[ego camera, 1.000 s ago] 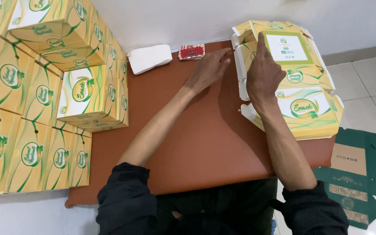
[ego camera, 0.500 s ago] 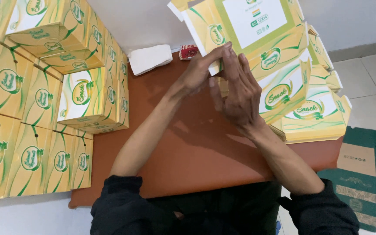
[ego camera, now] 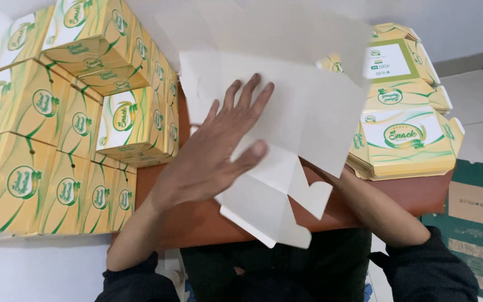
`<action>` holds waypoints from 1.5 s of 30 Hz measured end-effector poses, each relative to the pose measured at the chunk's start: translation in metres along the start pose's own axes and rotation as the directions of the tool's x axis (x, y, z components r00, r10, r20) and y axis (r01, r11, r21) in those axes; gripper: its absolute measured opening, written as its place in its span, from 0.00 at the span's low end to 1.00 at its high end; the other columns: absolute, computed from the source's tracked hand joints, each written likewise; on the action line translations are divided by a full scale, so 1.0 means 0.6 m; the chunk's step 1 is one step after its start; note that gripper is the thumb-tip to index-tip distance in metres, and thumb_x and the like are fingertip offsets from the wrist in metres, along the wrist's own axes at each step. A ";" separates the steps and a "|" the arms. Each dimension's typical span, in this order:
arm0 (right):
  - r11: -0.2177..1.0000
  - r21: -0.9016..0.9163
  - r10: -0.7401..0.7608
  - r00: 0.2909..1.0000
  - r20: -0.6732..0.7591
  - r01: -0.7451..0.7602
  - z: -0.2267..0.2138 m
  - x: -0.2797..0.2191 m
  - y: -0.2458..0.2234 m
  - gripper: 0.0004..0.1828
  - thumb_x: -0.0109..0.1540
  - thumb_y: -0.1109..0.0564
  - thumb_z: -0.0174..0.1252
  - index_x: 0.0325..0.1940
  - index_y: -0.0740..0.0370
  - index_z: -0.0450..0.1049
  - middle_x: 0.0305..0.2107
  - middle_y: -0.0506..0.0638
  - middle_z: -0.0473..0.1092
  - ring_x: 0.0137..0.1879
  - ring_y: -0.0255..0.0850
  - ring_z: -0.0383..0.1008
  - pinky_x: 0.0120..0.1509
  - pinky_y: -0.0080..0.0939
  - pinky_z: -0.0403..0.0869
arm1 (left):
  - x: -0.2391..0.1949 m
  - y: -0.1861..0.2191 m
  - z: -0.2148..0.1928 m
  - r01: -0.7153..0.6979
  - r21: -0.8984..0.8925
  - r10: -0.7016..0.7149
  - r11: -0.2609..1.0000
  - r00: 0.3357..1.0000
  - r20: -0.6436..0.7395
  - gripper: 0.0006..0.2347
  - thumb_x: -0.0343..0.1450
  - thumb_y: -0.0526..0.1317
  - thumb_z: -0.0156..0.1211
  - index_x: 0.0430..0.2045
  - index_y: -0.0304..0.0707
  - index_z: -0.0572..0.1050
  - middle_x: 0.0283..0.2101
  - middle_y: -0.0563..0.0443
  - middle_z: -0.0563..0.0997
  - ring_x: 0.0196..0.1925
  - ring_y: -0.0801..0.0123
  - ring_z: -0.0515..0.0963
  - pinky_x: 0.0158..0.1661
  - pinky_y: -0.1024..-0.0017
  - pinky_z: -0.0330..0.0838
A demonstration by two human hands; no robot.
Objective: Assembling cardboard snack boxes from flat templates by folding along pre-scored lines and tucking in flaps.
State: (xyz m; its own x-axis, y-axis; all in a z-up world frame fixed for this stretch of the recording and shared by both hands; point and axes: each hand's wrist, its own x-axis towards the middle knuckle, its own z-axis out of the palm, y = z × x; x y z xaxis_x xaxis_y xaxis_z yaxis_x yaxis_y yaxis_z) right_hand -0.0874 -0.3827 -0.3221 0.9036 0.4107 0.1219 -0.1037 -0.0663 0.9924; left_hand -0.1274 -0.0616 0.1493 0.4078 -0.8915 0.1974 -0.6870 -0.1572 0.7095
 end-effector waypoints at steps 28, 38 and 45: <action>-0.514 0.812 0.421 0.743 0.520 -0.277 -0.145 0.112 0.469 0.34 0.70 0.57 0.64 0.78 0.55 0.60 0.70 0.57 0.64 0.79 0.59 0.59 0.74 0.69 0.68 | 0.033 -0.337 0.175 0.582 0.513 -0.626 0.631 0.772 -0.107 0.38 0.78 0.70 0.28 0.81 0.48 0.46 0.83 0.33 0.44 0.84 0.34 0.43 0.61 0.10 0.31; -0.643 0.764 0.459 0.778 0.429 -0.042 -0.158 0.096 0.583 0.23 0.68 0.72 0.56 0.69 0.74 0.66 0.60 0.68 0.71 0.65 0.59 0.74 0.70 0.59 0.75 | -0.059 -0.377 0.116 0.200 0.549 -0.283 0.811 0.957 0.069 0.51 0.66 0.80 0.36 0.78 0.41 0.52 0.82 0.39 0.48 0.83 0.44 0.41 0.73 0.28 0.28; -0.374 0.650 -0.100 0.725 0.681 -0.662 -0.268 -0.034 0.602 0.22 0.71 0.52 0.62 0.68 0.63 0.75 0.47 0.60 0.81 0.47 0.52 0.82 0.45 0.53 0.80 | -0.074 -0.421 0.139 0.231 0.489 -0.300 0.841 0.952 0.067 0.51 0.64 0.79 0.49 0.79 0.47 0.51 0.83 0.44 0.45 0.84 0.48 0.38 0.74 0.33 0.25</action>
State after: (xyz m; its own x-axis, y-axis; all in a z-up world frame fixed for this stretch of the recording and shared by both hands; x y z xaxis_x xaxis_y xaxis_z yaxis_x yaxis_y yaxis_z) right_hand -0.2099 -0.2688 0.0365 0.9489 -0.3146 -0.0228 -0.2890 -0.8381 -0.4626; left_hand -0.0222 -0.0178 -0.0952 0.5539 -0.8296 -0.0703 -0.7779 -0.5458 0.3113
